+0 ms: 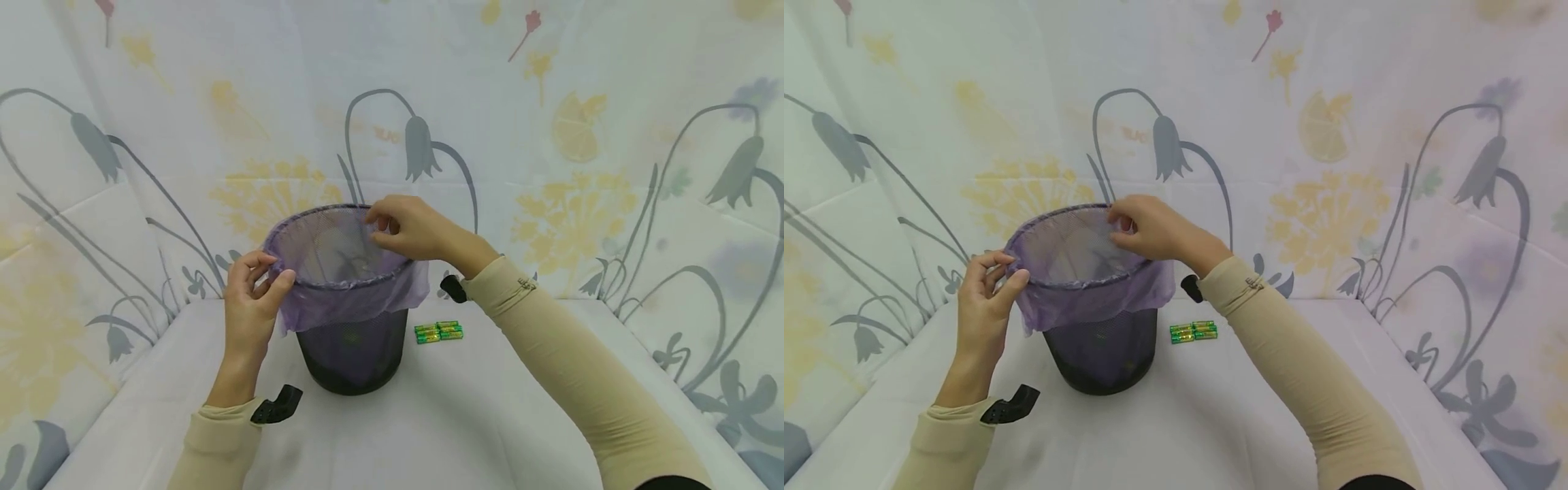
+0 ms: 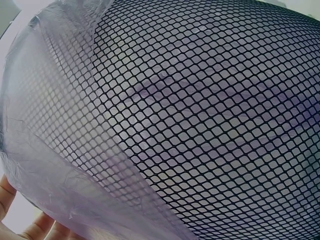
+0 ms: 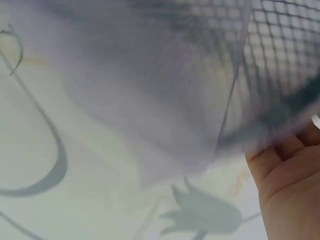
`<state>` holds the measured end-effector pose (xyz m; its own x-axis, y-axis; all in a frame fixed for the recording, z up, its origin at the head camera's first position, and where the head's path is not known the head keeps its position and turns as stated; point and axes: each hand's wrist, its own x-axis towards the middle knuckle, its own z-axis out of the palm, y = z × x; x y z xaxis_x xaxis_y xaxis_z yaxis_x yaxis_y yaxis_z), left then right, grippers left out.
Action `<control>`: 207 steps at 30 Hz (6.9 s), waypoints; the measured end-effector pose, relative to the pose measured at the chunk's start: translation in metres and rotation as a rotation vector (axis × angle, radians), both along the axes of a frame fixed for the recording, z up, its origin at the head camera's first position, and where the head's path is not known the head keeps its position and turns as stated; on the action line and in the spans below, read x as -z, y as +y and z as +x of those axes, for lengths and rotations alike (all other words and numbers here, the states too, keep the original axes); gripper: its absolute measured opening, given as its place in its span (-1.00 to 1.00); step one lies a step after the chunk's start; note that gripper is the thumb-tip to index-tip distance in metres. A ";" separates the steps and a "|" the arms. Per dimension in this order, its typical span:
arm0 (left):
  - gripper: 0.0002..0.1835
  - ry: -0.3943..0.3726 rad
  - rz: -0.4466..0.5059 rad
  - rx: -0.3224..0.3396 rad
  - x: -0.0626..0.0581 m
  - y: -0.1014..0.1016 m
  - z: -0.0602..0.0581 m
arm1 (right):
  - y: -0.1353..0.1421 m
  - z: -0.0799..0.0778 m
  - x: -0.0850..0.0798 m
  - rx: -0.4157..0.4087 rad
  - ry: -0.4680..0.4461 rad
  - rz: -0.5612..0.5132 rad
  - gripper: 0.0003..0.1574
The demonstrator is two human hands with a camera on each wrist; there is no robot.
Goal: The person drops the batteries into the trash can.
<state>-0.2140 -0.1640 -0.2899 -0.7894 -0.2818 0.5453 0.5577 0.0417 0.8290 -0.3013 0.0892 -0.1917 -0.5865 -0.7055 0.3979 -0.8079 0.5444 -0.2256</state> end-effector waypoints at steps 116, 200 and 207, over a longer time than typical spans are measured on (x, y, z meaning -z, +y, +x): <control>-0.72 0.016 -0.001 -0.001 0.003 -0.005 0.001 | 0.073 -0.012 0.224 0.060 -0.287 0.161 -0.67; -0.70 0.010 -0.009 -0.009 0.003 -0.004 0.001 | 0.114 -0.004 0.028 0.246 -0.178 -0.042 -0.54; -0.70 0.012 0.002 0.002 0.004 -0.004 0.001 | 0.091 -0.002 -0.003 0.206 -0.114 -0.058 -0.53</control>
